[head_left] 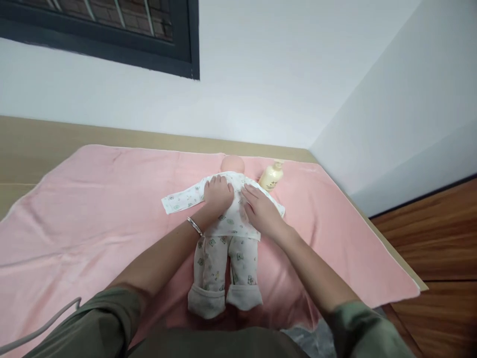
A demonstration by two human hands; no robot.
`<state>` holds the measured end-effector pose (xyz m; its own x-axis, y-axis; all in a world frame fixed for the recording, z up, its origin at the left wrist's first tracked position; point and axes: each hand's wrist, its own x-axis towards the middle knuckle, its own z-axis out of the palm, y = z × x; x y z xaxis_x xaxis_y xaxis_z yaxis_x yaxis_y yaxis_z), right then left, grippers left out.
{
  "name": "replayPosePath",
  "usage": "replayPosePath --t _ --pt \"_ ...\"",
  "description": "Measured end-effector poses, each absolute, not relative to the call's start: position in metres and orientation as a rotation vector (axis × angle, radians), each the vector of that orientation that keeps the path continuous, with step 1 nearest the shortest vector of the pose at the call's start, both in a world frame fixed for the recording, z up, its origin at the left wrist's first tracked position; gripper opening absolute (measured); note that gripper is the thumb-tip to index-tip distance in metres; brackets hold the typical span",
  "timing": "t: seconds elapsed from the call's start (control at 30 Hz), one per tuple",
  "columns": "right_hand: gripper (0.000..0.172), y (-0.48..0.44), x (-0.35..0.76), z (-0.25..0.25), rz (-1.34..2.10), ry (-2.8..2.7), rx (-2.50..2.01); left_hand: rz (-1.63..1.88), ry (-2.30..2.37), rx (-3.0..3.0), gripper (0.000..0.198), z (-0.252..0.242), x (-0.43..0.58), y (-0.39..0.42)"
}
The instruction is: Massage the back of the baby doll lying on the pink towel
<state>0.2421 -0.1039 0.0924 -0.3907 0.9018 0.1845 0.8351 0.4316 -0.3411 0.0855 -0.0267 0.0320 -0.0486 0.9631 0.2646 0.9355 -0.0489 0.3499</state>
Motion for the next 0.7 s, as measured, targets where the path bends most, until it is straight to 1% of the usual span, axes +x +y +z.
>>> replayPosePath --t 0.13,0.23,0.47,0.6,0.7 --pt "0.042 -0.031 0.199 0.057 0.229 -2.192 -1.738 0.471 2.142 2.046 0.044 0.052 0.086 -0.020" --pt "0.043 -0.003 0.196 0.045 0.190 -2.128 -1.840 0.434 2.141 2.015 0.046 0.057 0.087 -0.017" --pt "0.050 0.011 0.205 0.038 0.099 -2.151 -1.873 0.542 2.242 2.102 0.048 0.032 0.093 -0.013" --pt "0.045 0.012 0.207 0.038 0.044 -2.274 -1.841 0.555 2.285 2.068 0.048 0.025 0.093 -0.010" --pt "0.042 0.012 0.209 0.036 0.039 -2.242 -1.839 0.627 2.236 2.077 0.046 0.020 0.091 -0.009"
